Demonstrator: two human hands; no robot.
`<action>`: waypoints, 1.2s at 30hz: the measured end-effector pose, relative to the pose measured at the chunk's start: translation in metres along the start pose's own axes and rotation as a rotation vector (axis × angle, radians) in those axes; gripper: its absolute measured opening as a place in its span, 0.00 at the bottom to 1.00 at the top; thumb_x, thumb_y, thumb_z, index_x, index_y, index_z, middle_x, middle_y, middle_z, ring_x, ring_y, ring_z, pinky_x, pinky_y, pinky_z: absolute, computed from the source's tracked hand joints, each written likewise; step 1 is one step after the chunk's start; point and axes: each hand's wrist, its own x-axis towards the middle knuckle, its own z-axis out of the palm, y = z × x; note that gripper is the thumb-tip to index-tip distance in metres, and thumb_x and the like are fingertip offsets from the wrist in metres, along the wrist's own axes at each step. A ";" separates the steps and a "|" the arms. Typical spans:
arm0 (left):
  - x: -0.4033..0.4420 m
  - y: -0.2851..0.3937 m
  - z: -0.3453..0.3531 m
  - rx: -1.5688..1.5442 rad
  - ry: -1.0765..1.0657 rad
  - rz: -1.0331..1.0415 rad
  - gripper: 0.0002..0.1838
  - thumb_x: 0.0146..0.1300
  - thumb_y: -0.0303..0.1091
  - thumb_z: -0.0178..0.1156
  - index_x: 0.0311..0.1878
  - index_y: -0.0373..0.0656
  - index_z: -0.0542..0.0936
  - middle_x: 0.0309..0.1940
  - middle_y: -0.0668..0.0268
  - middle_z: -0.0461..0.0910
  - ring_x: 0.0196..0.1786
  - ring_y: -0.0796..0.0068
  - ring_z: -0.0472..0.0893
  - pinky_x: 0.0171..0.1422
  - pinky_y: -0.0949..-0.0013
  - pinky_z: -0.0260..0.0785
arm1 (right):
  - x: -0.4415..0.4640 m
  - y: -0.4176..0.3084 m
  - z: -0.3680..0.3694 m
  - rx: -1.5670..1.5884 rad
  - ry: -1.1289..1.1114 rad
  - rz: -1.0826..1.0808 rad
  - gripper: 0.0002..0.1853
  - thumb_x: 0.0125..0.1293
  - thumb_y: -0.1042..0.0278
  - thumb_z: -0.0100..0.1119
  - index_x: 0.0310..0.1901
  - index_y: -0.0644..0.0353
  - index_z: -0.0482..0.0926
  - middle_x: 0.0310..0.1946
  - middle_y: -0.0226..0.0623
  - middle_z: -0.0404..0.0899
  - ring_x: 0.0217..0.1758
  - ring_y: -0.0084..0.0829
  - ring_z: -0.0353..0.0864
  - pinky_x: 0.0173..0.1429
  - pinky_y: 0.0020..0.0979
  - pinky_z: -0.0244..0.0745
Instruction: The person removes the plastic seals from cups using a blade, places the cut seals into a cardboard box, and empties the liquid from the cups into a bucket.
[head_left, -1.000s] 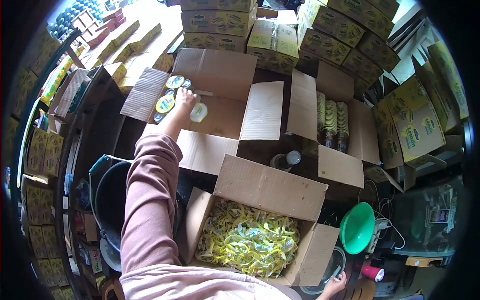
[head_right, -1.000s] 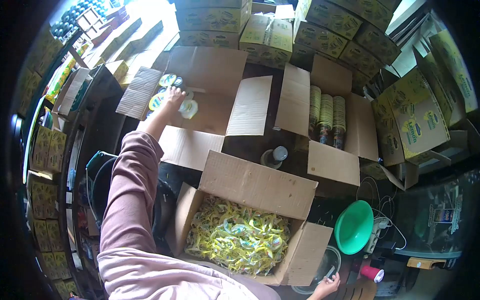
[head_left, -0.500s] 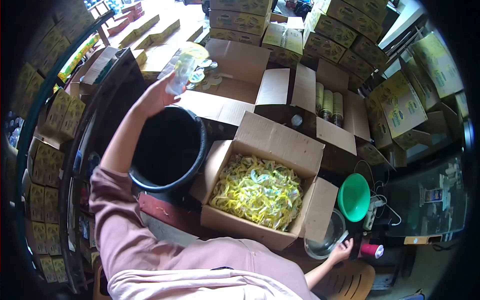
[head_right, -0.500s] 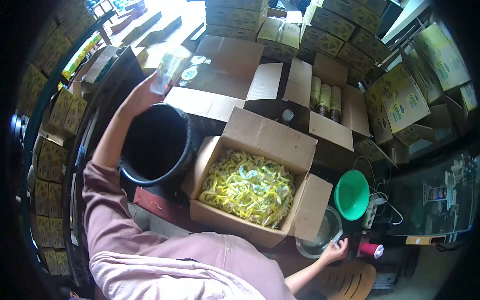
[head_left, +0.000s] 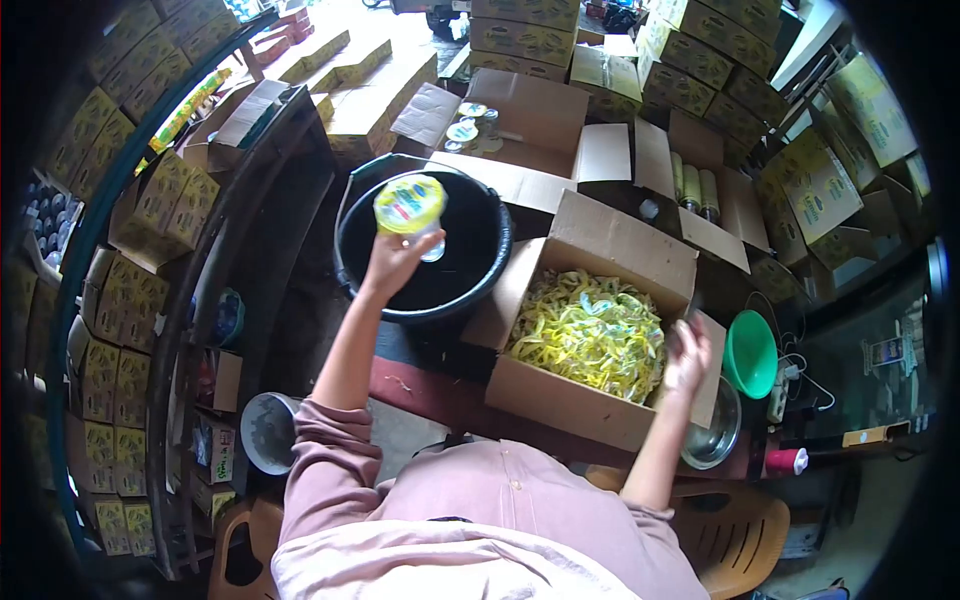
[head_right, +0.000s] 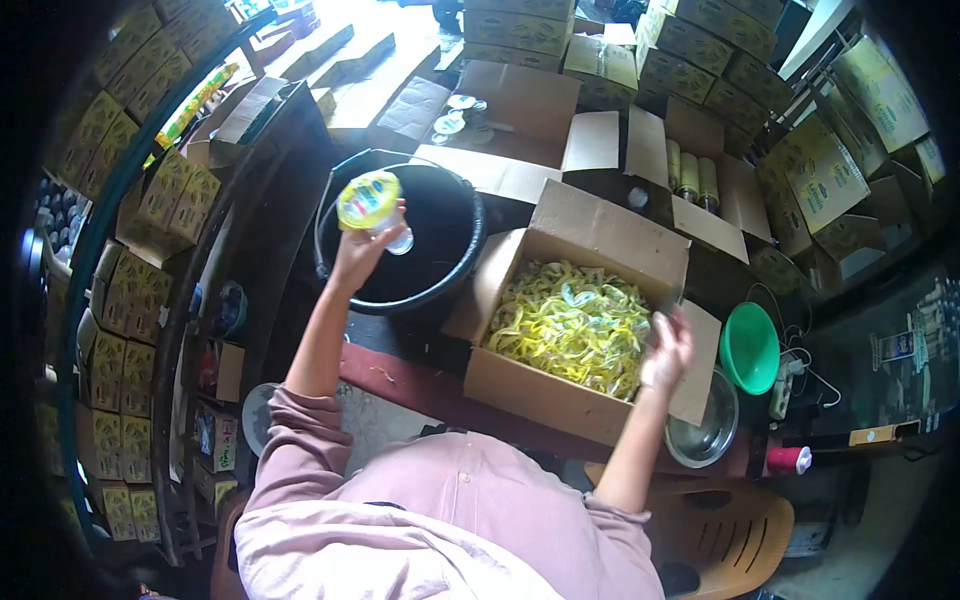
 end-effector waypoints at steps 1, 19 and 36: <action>-0.003 -0.002 0.001 0.096 -0.003 0.037 0.14 0.52 0.29 0.65 0.42 0.38 0.77 0.36 0.67 0.80 0.40 0.80 0.78 0.45 0.75 0.69 | -0.008 0.012 0.031 -0.048 -0.084 0.013 0.18 0.54 0.82 0.58 0.48 0.61 0.74 0.37 0.31 0.77 0.36 0.18 0.75 0.37 0.17 0.71; -0.018 -0.030 -0.006 0.026 -0.035 -0.048 0.23 0.43 0.29 0.70 0.45 0.40 0.74 0.40 0.69 0.78 0.43 0.81 0.76 0.48 0.75 0.69 | -0.087 -0.004 0.286 -0.706 -0.962 -0.743 0.12 0.52 0.81 0.56 0.39 0.61 0.79 0.29 0.42 0.77 0.30 0.40 0.79 0.35 0.32 0.74; -0.017 -0.023 -0.011 0.028 -0.119 -0.130 0.34 0.41 0.29 0.69 0.55 0.41 0.66 0.45 0.66 0.73 0.49 0.77 0.73 0.53 0.72 0.66 | -0.058 0.015 0.316 -0.780 -1.414 -0.920 0.18 0.51 0.82 0.56 0.42 0.50 0.80 0.30 0.38 0.77 0.32 0.37 0.79 0.37 0.32 0.75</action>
